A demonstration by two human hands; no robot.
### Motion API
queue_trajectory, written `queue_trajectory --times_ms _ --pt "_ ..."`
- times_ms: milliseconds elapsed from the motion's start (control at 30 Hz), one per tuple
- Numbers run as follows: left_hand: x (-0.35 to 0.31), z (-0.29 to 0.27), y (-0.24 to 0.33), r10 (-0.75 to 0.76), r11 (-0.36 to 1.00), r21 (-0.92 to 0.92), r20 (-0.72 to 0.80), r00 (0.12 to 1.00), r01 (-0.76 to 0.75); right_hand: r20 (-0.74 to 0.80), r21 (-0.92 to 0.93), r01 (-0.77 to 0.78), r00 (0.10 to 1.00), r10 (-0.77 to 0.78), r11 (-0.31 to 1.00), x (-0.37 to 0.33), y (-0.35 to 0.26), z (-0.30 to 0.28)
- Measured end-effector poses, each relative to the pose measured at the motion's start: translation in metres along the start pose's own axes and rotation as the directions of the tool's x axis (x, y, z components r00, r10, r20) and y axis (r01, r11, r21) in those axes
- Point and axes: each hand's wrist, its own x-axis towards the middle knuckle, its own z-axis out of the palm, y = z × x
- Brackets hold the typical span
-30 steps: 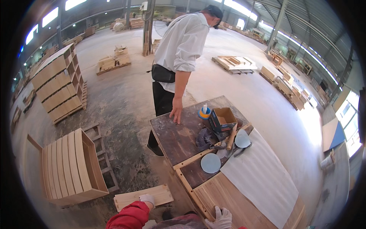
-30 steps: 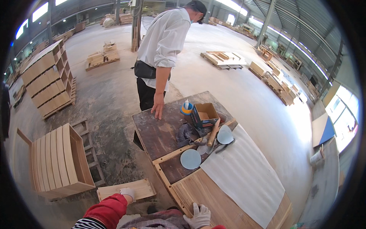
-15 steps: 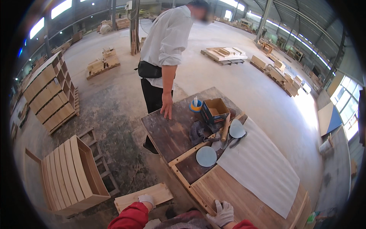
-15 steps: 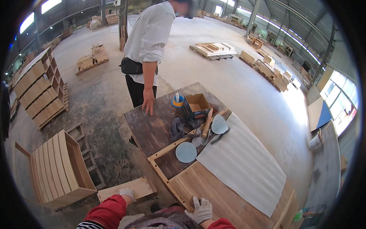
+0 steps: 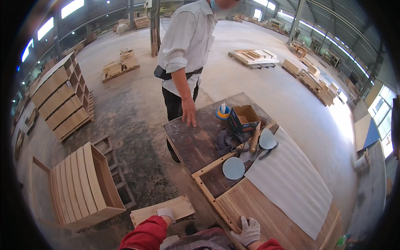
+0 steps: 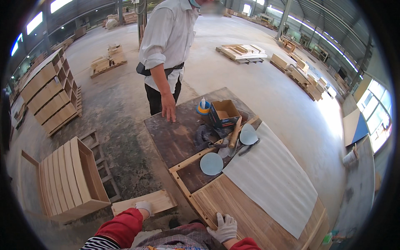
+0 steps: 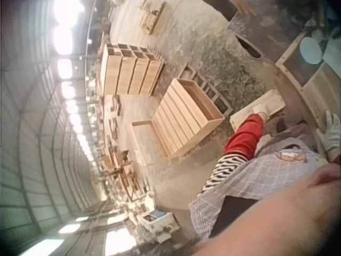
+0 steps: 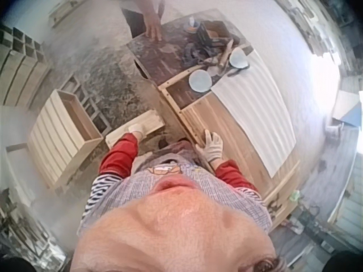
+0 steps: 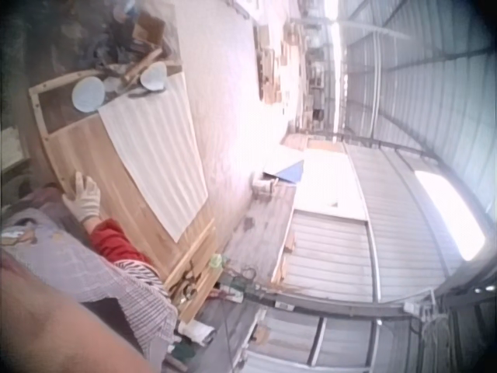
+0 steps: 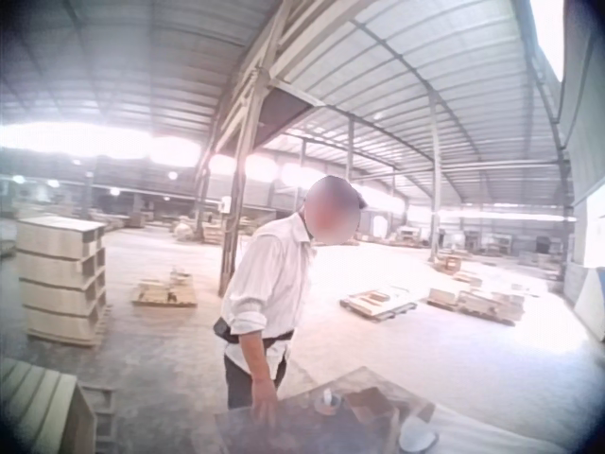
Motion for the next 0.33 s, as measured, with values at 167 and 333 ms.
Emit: queue_trajectory --times_ms 167,333 --pt "0.002 0.014 -0.004 -0.038 0.999 -0.03 -0.035 0.999 0.036 0.014 -0.003 0.02 1.0 -0.019 1.0 0.001 -0.004 -0.002" --pt "-0.001 0.005 -0.002 -0.006 0.999 0.031 -0.034 0.999 0.007 0.037 -0.034 -0.023 0.999 0.025 0.999 -0.002 -0.008 -0.001"
